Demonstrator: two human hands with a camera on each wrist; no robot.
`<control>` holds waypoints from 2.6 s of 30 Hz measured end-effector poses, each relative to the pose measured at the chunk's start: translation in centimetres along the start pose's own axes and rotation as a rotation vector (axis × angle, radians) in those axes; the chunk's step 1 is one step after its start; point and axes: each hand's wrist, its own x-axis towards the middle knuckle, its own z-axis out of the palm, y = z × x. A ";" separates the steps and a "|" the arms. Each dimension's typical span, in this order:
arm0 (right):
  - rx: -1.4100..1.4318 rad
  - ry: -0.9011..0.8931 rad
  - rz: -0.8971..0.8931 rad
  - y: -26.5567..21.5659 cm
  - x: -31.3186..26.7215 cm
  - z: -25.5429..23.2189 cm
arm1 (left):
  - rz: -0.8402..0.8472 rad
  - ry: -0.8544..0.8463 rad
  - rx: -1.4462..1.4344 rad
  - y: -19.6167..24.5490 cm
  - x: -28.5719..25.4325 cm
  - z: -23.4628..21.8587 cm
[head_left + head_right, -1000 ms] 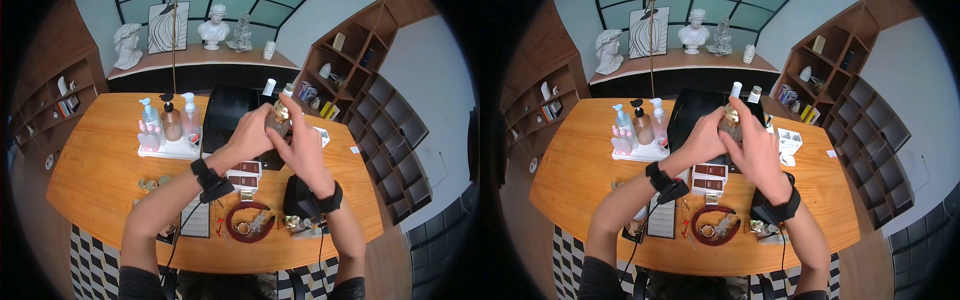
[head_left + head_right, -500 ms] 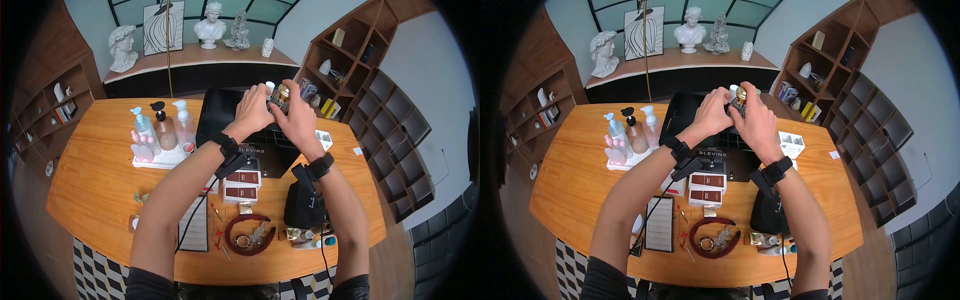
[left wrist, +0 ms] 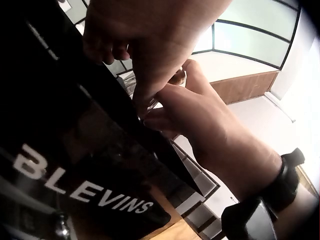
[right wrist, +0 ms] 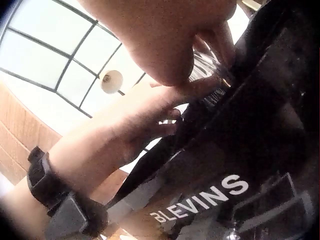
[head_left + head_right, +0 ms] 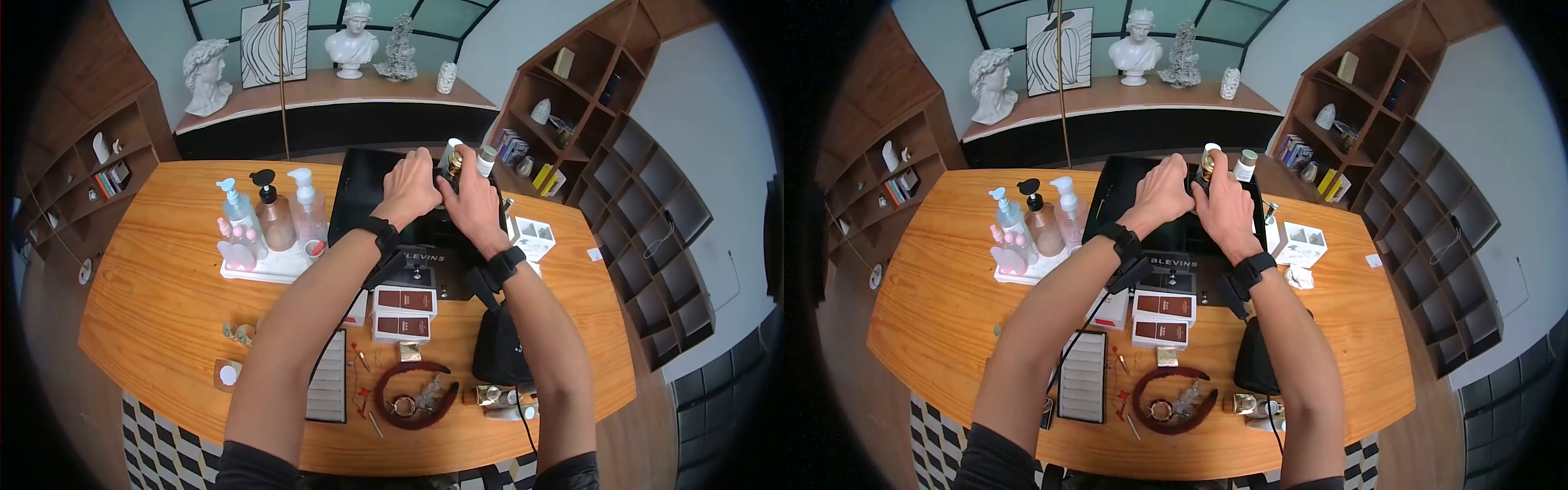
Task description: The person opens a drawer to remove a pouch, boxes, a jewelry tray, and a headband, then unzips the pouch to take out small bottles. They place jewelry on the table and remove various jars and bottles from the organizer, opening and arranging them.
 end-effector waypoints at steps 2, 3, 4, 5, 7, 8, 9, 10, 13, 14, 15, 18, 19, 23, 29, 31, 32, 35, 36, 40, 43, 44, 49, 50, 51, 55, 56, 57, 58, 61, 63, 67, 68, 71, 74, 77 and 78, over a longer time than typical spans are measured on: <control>0.019 0.002 0.005 0.2 0.2 0.6 | -0.004 0.007 0.013 -0.2 0.3 0.1; 0.038 0.003 0.015 0.3 0.3 0.9 | -0.011 0.000 0.014 -0.3 0.3 0.1; 0.037 0.003 0.013 0.5 0.5 1.1 | -0.018 -0.005 0.014 -0.4 0.4 0.2; 0.060 0.010 0.005 0.7 0.6 1.4 | -0.018 -0.006 0.013 -0.4 0.6 0.3; 0.080 0.016 0.003 1.0 0.6 1.6 | -0.036 -0.013 0.019 -0.6 0.8 0.6; 0.087 0.023 0.005 1.0 0.4 1.7 | -0.036 -0.017 0.016 -0.7 0.8 0.8; 0.094 0.030 0.006 1.0 0.3 1.8 | -0.034 -0.015 0.015 -0.7 0.8 0.9; 0.091 0.030 0.008 1.1 0.2 1.9 | -0.032 -0.011 0.016 -0.8 0.8 1.0; 0.107 0.052 -0.028 1.1 -0.2 2.0 | -0.036 -0.003 0.027 -0.7 0.5 1.0; 0.107 0.058 -0.026 1.3 -0.3 1.8 | -0.030 -0.003 0.028 -0.6 0.3 0.8; 0.112 0.013 -0.015 1.5 -0.3 1.6 | -0.018 0.008 0.016 -0.5 0.1 0.6; 0.093 -0.020 0.005 0.5 -0.9 -0.4 | 0.066 0.107 -0.068 0.1 -1.1 -0.5; 0.086 0.105 -0.079 0.1 -1.2 -1.4 | 0.135 0.190 -0.141 0.4 -1.7 -0.8; 0.349 0.153 -0.136 -3.6 -3.4 -7.5 | 0.303 0.140 -0.496 4.8 -4.5 -4.7; 0.642 0.051 -0.202 -11.1 -16.8 -17.1 | 0.576 0.080 -0.611 10.9 -19.1 -12.2; 0.581 -0.037 -0.264 -11.8 -23.1 -18.5 | 0.706 0.064 -0.556 10.6 -25.8 -12.2; 0.627 -0.044 -0.261 -11.6 -26.4 -17.6 | 0.719 -0.016 -0.640 9.8 -29.1 -11.4; 0.622 -0.114 -0.274 -10.5 -35.7 -13.8 | 0.653 -0.231 -0.637 6.9 -38.0 -7.4; 0.613 -0.179 -0.182 -9.5 -38.8 -11.9 | 0.517 -0.275 -0.669 5.8 -40.9 -5.2; 0.722 -0.357 0.243 -7.3 -46.4 -6.2 | 0.110 -0.393 -0.639 3.6 -47.4 0.8; 0.668 -0.316 0.232 -7.2 -46.8 -5.7 | 0.069 -0.329 -0.691 3.4 -48.3 2.4; 0.673 -0.284 0.250 -7.1 -46.9 -5.5 | 0.050 -0.312 -0.684 3.5 -48.3 2.5; 0.772 -0.273 0.331 -6.9 -46.7 -5.6 | -0.015 -0.328 -0.711 4.0 -47.9 2.9; 0.800 -0.279 0.360 -6.9 -46.7 -5.9 | -0.006 -0.341 -0.694 4.2 -47.8 2.9; 0.799 -0.281 0.361 -6.7 -46.7 -6.2 | -0.008 -0.342 -0.695 4.4 -47.7 3.0; 0.736 -0.255 0.373 -5.4 -47.3 -7.9 | 0.020 -0.429 -0.755 5.1 -47.7 3.7; 0.730 -0.235 0.361 -5.0 -47.5 -8.5 | 0.035 -0.502 -0.751 5.2 -47.8 3.9; 0.659 -0.192 0.322 -4.7 -47.3 -9.3 | 0.031 -0.494 -0.758 5.4 -47.8 4.1; 0.655 -0.200 0.316 -4.0 -47.3 -9.7 | 0.009 -0.560 -0.795 6.1 -47.3 4.1; 0.437 -0.082 0.343 -2.2 -47.7 -11.7 | -0.025 -0.635 -0.902 7.2 -46.8 5.6; 0.316 0.030 0.307 -1.8 -46.9 -13.3 | -0.016 -0.663 -1.004 7.6 -46.5 6.6; 0.001 0.222 0.227 -1.8 -43.3 -16.1 | -0.027 -0.671 -1.062 8.6 -45.2 6.2; 0.003 0.224 0.229 -1.7 -42.6 -16.2 | -0.017 -0.675 -1.036 8.6 -44.9 5.8; 0.022 0.171 0.269 -2.0 -40.9 -15.9 | -0.001 -0.669 -0.980 7.8 -44.8 5.5; 0.078 0.040 0.395 -2.7 -40.6 -15.8 | -0.011 -0.654 -0.951 6.6 -45.1 5.7; 0.071 0.018 0.296 -2.1 -41.5 -15.2 | -0.001 -0.560 -0.896 6.3 -45.1 5.5; 0.039 -0.015 0.220 -2.1 -42.0 -14.7 | 0.023 -0.480 -0.843 6.3 -45.0 5.1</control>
